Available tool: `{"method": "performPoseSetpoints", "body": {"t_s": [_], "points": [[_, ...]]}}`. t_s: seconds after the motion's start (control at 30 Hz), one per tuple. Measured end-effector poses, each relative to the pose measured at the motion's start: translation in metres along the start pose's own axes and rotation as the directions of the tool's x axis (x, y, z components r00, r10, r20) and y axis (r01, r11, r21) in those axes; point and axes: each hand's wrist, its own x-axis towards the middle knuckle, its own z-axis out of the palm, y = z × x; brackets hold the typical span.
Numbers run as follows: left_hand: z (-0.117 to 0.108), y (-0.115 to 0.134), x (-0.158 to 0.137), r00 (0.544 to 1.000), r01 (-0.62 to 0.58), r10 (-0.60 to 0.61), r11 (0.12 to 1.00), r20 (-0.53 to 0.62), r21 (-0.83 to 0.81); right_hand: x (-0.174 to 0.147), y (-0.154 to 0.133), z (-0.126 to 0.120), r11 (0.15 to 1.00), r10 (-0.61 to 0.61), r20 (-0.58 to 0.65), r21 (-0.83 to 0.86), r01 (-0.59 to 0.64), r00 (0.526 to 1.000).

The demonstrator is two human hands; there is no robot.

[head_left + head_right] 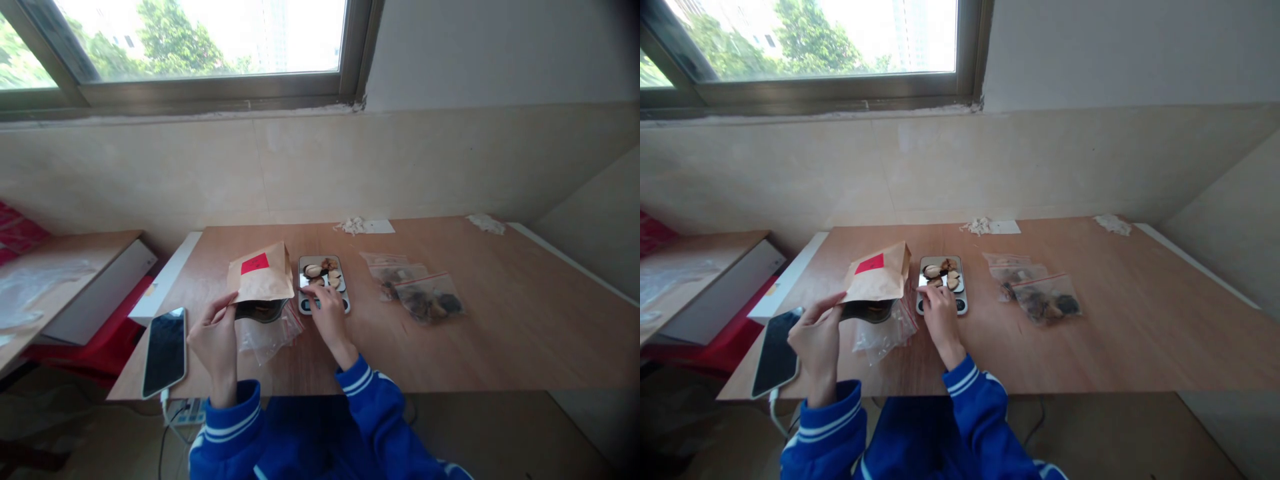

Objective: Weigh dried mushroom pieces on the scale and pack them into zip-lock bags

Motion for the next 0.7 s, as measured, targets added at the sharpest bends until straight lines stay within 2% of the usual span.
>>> {"method": "performPoseSetpoints", "body": {"t_s": [0.07,0.23,0.33,0.43,0.53,0.6,0.7], "points": [[-0.002,-0.001,0.000,1.000,0.004,-0.004,1.000,0.019,0.001,0.008,0.006,0.009,0.995,-0.018,0.093,-0.091,0.026,0.995],[-0.003,-0.002,-0.002,0.999,0.003,-0.003,1.000,0.050,0.009,0.015,0.015,0.014,0.975,-0.015,0.190,-0.215,0.057,0.982],[-0.003,-0.004,-0.002,0.999,-0.003,0.002,1.000,0.047,0.024,0.016,0.018,0.015,0.969,-0.016,0.191,-0.238,0.062,0.981],[-0.002,-0.006,-0.002,0.999,-0.001,0.000,0.999,0.051,0.033,0.013,0.013,0.012,0.977,-0.031,0.132,-0.206,0.058,0.991],[-0.002,-0.006,-0.002,0.999,0.012,-0.013,0.999,0.049,0.031,-0.001,-0.004,0.001,0.985,-0.137,0.057,-0.098,0.142,0.989],[-0.002,-0.006,-0.003,0.999,0.030,-0.031,0.999,0.045,0.033,-0.015,-0.022,-0.009,0.965,-0.262,0.038,0.018,0.262,0.964],[0.000,-0.004,-0.004,0.998,0.042,-0.043,0.998,0.050,0.037,-0.034,-0.050,-0.020,0.851,-0.508,0.092,0.206,0.483,0.856]]}}
